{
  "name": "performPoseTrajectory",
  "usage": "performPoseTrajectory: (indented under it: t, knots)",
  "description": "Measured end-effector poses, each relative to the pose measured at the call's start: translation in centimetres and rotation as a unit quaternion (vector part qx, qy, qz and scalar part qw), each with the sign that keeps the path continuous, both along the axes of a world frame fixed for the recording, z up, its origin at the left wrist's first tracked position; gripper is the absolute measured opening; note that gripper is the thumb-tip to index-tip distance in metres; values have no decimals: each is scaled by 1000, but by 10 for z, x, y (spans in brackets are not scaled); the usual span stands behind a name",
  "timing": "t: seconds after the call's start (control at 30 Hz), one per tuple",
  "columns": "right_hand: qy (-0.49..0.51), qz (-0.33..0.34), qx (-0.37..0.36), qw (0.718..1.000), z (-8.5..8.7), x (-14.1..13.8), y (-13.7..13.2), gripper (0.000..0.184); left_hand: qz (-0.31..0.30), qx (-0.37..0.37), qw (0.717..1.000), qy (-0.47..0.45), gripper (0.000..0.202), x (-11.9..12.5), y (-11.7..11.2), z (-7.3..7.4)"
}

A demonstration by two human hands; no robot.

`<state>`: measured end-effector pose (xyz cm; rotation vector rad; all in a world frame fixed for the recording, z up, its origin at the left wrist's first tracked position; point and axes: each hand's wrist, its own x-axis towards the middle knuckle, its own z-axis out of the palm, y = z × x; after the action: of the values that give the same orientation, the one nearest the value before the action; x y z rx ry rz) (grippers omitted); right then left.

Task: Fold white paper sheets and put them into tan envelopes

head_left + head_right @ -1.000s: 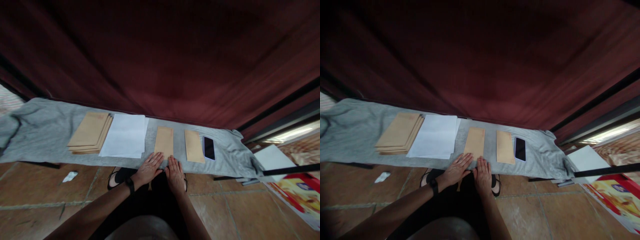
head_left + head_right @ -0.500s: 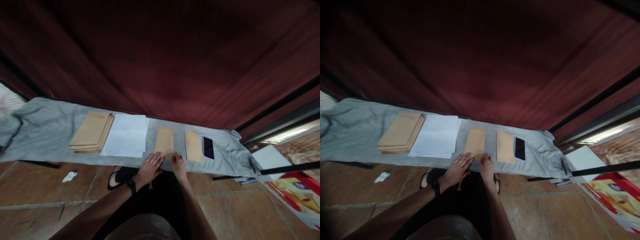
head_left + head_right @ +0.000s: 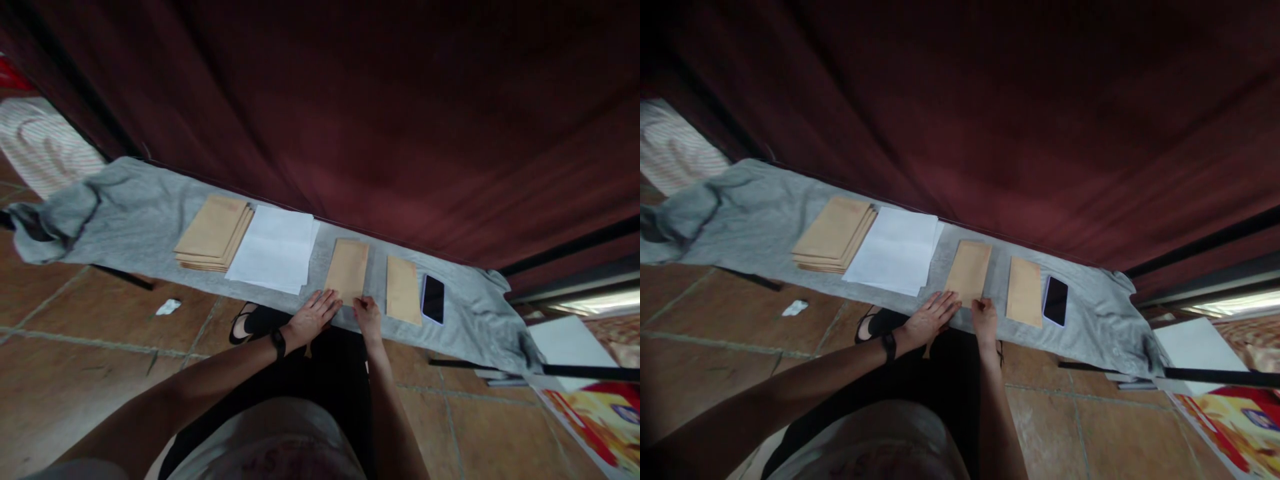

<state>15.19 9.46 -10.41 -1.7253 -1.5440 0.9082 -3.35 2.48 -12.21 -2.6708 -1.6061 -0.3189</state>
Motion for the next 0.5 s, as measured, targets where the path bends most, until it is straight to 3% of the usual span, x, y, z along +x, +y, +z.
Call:
performPoseTrajectory:
  t: [0.17,0.37,0.5]
  knots:
    - [126,-8,-64,990,-2,-5,1,25,1,-12,1000,-17,72,1,0,0]
    - [220,-22,-79,972,-6,-1,0,28,0,-23,999,-30,75,0,-4,9]
    - [275,-42,-62,958,-6,2,-4,33,29,-55,977,-202,83,1,-6,17]
